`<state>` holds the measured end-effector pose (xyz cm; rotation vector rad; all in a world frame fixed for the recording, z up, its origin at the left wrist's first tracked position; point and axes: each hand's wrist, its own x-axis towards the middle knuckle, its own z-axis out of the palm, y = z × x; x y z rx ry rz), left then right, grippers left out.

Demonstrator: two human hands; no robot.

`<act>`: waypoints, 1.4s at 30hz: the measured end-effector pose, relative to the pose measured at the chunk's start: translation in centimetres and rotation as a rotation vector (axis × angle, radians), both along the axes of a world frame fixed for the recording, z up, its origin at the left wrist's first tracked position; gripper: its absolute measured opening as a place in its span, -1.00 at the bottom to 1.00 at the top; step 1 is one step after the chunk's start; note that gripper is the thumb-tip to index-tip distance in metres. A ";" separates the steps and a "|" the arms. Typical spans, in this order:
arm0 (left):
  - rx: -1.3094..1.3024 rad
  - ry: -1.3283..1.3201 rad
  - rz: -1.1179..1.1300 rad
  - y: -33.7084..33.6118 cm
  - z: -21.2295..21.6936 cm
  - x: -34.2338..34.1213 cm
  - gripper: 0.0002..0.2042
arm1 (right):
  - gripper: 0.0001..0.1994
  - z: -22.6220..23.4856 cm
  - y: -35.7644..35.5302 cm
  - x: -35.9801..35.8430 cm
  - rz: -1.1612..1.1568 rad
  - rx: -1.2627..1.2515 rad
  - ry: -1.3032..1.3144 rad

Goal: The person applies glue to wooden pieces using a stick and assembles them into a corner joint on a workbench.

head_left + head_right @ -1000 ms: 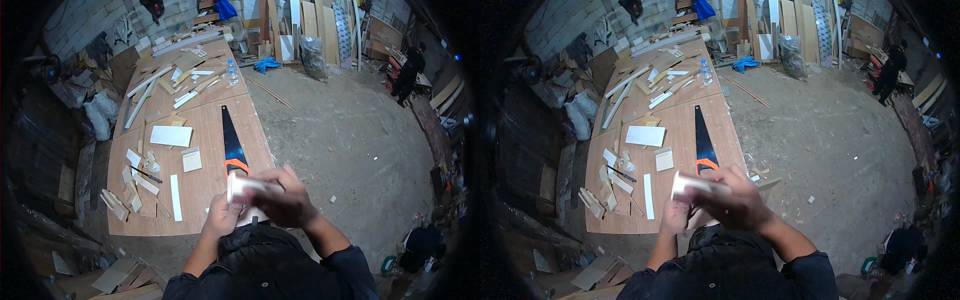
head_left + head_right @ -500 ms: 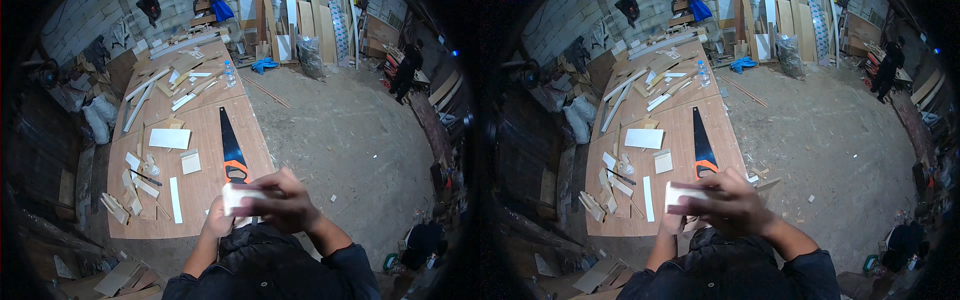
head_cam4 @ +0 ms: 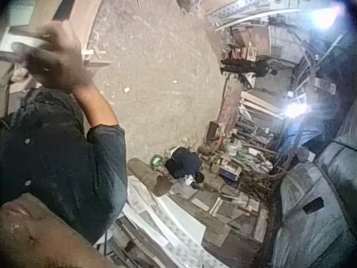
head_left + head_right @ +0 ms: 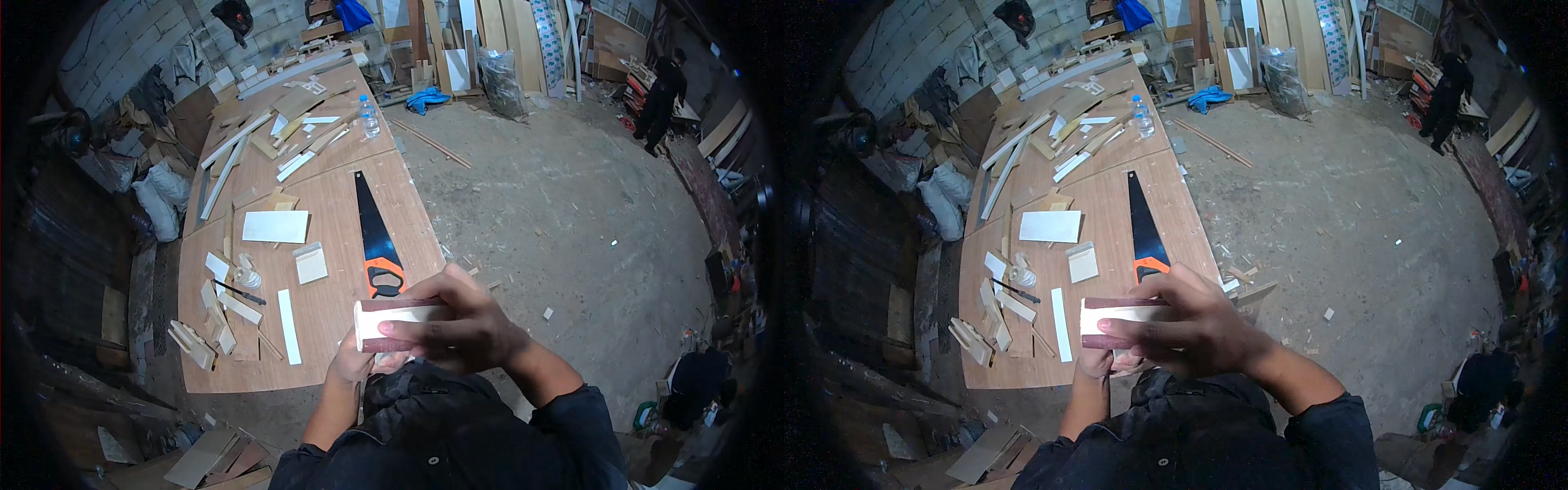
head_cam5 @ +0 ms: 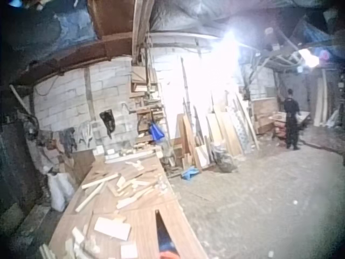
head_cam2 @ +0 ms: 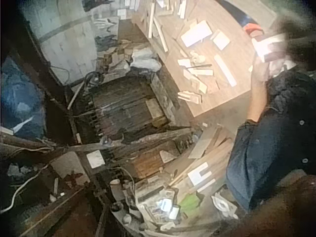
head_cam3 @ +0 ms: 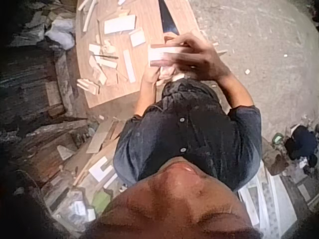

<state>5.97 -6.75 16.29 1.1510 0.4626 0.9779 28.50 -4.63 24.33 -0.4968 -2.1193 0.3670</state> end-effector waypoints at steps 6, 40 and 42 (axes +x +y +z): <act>-0.183 -0.322 -0.284 0.0 -0.2 -0.1 -0.36 | -0.68 -0.3 2.7 0.9 -0.229 -0.086 0.045; -0.324 -0.335 -0.171 -1.7 0.1 -3.6 -0.67 | -0.58 -0.2 1.6 -5.0 0.133 -0.178 -0.084; -0.306 0.002 0.052 -2.4 0.0 -4.3 -0.71 | -0.56 -0.5 1.5 -5.7 0.153 -0.168 -0.067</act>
